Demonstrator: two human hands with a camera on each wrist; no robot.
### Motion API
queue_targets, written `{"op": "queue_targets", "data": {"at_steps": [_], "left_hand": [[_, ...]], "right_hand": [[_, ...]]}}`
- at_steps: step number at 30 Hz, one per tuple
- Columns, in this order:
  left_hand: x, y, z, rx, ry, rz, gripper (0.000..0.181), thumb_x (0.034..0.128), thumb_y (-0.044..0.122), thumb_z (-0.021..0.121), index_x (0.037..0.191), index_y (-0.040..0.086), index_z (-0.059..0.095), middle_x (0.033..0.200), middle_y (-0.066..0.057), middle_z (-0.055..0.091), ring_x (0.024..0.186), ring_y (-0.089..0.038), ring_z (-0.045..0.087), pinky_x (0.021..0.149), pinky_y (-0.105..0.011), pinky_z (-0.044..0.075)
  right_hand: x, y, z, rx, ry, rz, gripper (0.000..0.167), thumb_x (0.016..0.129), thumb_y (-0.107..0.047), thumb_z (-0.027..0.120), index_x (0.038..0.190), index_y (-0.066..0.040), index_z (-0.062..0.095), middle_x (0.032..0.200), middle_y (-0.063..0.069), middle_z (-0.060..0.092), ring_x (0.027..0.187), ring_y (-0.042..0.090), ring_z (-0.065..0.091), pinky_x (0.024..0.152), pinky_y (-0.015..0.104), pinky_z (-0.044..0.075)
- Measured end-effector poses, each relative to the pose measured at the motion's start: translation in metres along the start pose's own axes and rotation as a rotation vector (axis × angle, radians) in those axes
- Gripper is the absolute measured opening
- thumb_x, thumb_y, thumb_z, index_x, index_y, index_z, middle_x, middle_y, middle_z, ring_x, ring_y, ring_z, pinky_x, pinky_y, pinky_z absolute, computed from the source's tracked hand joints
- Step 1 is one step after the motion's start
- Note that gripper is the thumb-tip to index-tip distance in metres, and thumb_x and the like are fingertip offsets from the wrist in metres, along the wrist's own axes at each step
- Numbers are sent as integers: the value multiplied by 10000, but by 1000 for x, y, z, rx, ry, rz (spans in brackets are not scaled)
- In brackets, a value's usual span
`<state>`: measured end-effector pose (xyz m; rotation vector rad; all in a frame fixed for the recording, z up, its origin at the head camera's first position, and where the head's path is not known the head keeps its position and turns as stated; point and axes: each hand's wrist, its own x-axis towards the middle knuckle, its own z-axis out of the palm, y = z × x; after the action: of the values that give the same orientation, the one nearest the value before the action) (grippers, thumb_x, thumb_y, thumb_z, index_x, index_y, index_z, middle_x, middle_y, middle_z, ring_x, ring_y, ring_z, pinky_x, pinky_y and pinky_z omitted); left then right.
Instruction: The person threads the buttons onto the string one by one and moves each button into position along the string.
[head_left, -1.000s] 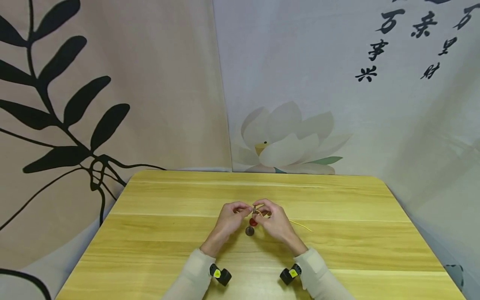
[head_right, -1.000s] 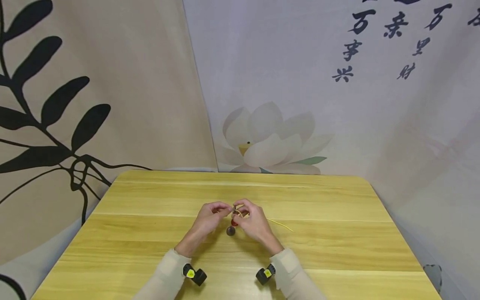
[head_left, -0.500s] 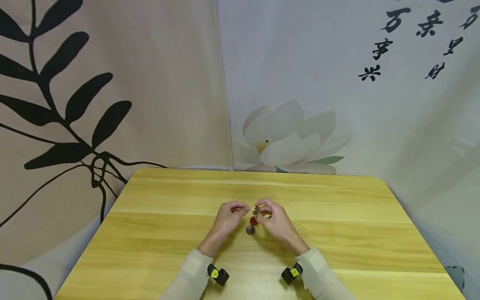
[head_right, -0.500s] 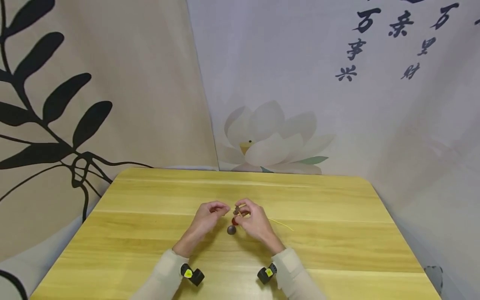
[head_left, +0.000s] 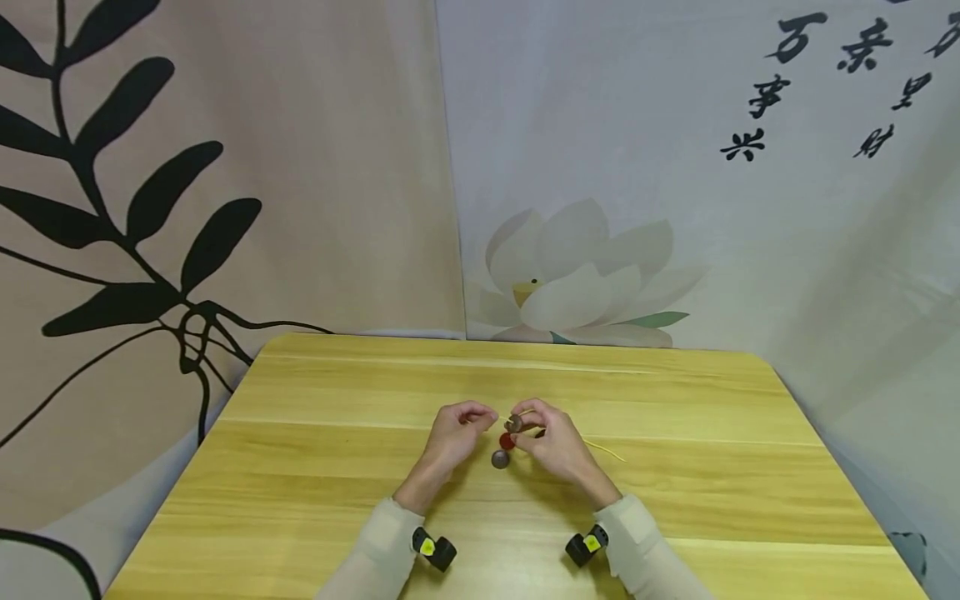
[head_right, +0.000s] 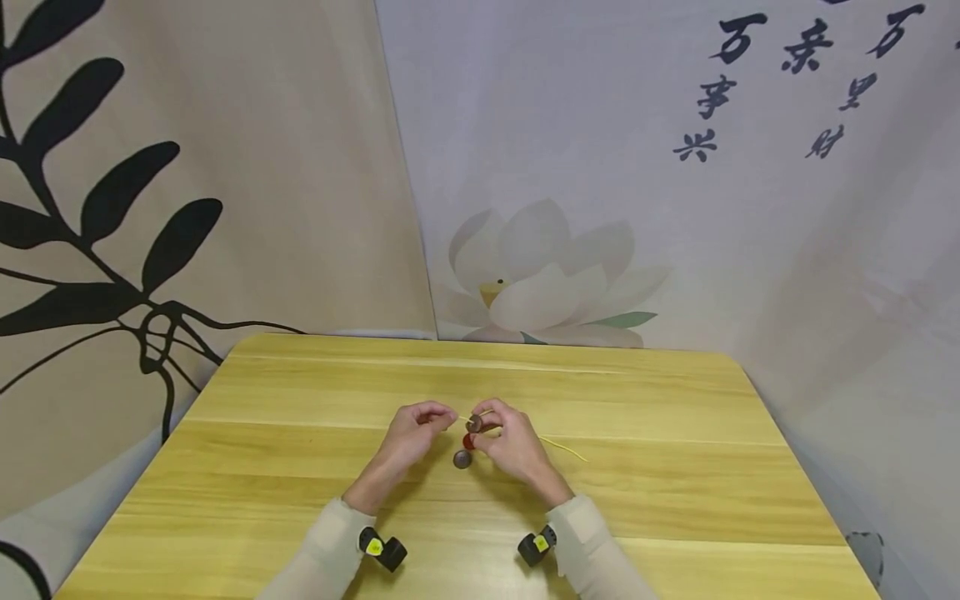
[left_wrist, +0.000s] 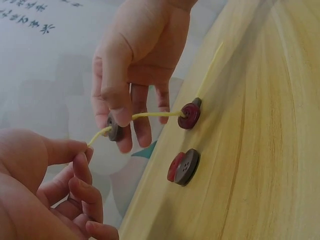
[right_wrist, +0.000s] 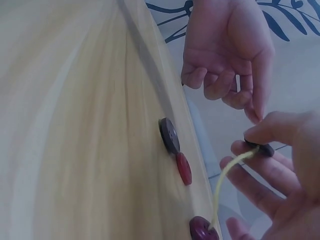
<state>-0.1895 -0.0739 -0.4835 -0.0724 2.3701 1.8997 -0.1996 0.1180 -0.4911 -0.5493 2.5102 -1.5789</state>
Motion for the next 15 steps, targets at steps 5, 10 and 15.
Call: {"op": "queue_targets", "data": {"at_steps": [5, 10, 15], "left_hand": [[1, 1, -1, -2, 6, -2, 193, 939, 207, 676, 1000, 33, 731, 867, -27, 605, 783, -159, 502, 653, -266, 408], [0, 3, -2, -6, 12, -1, 159, 935, 204, 680, 974, 61, 735, 866, -29, 613, 782, -156, 506, 648, -260, 411], [-1, 3, -4, -16, 10, -11, 186, 937, 210, 679, 996, 41, 730, 865, -28, 607, 777, -158, 504, 636, -251, 409]], "right_hand": [[0, 1, -1, -7, -3, 7, 274, 882, -29, 694, 1137, -91, 616, 1054, 89, 747, 999, 228, 655, 850, 399, 531], [0, 1, -3, -12, 5, 11, 278, 878, -16, 698, 1136, -81, 619, 1052, 86, 747, 1019, 244, 653, 870, 433, 530], [1, 3, -4, -9, 10, -7, 277, 868, -16, 712, 1126, -70, 626, 1021, 66, 748, 1014, 269, 658, 879, 496, 516]]}}
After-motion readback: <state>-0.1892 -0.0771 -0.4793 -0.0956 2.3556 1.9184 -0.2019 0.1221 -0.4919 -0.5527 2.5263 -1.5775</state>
